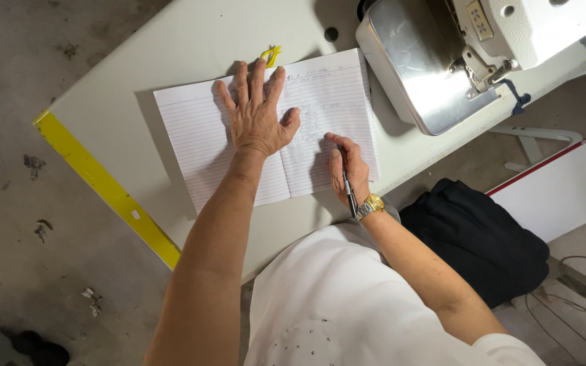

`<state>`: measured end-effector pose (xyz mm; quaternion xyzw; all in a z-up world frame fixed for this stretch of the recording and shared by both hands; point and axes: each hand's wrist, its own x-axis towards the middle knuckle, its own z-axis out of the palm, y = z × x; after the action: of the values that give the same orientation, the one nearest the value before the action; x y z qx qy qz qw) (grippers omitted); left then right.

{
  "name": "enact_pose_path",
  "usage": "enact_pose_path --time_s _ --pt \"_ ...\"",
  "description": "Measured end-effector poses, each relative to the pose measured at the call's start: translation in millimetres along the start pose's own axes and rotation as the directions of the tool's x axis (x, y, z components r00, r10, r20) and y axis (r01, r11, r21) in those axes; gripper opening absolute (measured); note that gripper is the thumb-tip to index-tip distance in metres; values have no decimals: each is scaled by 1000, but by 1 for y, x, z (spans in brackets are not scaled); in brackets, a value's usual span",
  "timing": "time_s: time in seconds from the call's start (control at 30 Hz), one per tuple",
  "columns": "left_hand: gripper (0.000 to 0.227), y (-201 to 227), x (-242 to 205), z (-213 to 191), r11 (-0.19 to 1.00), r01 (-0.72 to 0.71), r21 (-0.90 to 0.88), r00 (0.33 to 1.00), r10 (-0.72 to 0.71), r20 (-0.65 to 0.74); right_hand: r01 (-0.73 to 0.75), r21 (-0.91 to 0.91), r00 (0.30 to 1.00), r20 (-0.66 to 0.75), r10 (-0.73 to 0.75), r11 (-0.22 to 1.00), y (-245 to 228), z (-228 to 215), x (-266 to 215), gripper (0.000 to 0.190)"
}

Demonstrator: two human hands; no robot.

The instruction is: The recorder reviews style numbers and fitting sample information in a production notebook and writes down notes.

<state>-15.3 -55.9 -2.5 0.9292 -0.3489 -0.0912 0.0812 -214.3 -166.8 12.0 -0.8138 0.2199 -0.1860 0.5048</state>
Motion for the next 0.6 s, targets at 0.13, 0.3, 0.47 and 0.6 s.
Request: enact_pose_path --time_s 0.13,0.3,0.47,0.6 --pt "78 1 0 -4 1000 -11 10 1000 11 -16 -24 1 1000 -12 24 1000 5 3 -1 21" --pt "78 1 0 -4 999 -23 33 999 24 -30 -15 -9 1000 -13 15 1000 2 1 -1 23" --pt "77 3 -1 -7 999 -31 43 998 34 -50 -23 34 1000 -10 23 999 4 1 -1 24" --pt "78 2 -1 -7 999 -25 43 999 26 -41 -13 21 1000 -15 13 1000 5 1 -1 24"
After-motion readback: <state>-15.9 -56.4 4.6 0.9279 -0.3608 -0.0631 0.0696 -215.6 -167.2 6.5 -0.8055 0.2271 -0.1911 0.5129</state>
